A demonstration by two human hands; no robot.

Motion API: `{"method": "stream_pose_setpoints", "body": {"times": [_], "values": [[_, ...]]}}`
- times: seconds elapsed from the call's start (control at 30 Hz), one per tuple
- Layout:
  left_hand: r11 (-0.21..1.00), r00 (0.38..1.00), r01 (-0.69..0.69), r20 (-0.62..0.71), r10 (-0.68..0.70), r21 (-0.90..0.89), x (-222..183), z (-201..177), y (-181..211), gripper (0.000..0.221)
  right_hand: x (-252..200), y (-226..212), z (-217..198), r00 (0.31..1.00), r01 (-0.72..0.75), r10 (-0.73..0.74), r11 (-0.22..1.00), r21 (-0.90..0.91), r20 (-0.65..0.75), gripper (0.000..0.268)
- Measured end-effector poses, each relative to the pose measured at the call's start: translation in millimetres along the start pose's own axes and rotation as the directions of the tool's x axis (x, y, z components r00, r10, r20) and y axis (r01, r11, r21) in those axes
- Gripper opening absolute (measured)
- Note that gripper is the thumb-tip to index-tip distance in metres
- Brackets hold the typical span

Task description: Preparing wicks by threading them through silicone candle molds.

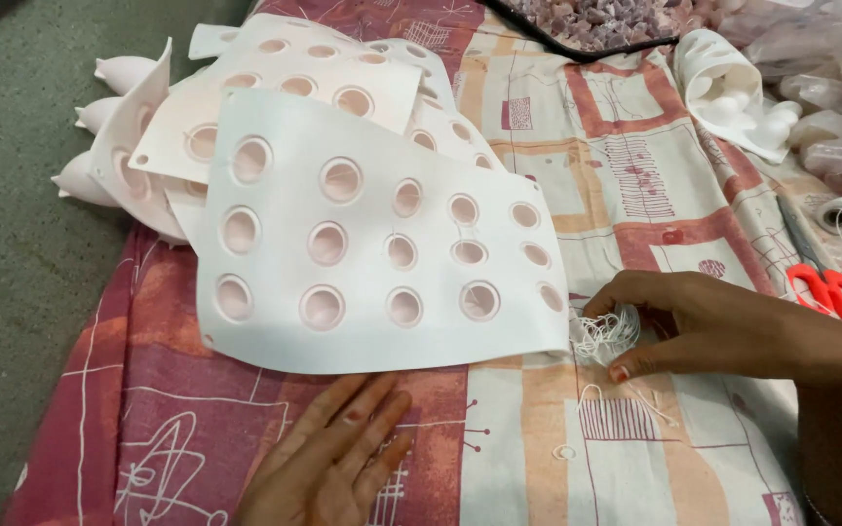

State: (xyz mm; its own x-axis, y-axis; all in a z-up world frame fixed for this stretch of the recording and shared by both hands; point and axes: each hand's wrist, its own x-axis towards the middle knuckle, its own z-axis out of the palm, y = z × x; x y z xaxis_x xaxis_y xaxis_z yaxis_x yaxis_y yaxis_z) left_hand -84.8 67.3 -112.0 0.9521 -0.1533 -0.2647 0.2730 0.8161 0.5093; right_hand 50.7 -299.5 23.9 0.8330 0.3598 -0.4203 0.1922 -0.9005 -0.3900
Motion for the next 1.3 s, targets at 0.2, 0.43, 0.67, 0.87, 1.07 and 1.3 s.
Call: {"method": "stream_pose_setpoints", "body": {"times": [0.2,0.43,0.67,0.87,1.07,1.3], "values": [[0.972,0.941,-0.216,-0.245,0.234,0.098,-21,-7,44,0.064,6,8,5,0.996,0.075,-0.075,0.997,0.019,0.05,0.056],[0.536,0.552,-0.526,-0.214,0.806,0.66,-37,46,84,0.074,0,-15,-4,0.965,-0.26,0.261,0.964,0.055,-0.009,0.029],[0.483,0.572,-0.523,-0.131,0.81,0.702,-34,62,100,0.066,8,48,-12,0.977,-0.116,0.14,0.982,0.146,-0.162,0.03],[0.332,0.581,-0.447,-0.013,0.814,0.831,-30,55,109,0.059,-13,212,-23,0.959,-0.159,0.207,0.958,0.238,-0.193,0.043],[0.296,0.691,-0.322,0.009,0.723,0.899,-12,42,114,0.063,-23,60,-7,0.894,-0.409,0.354,0.894,-0.181,-0.274,0.067],[0.332,0.82,-0.265,0.031,0.571,0.905,-6,41,111,0.063,-14,37,-9,0.911,-0.405,0.357,0.868,-0.287,-0.206,0.07]]}}
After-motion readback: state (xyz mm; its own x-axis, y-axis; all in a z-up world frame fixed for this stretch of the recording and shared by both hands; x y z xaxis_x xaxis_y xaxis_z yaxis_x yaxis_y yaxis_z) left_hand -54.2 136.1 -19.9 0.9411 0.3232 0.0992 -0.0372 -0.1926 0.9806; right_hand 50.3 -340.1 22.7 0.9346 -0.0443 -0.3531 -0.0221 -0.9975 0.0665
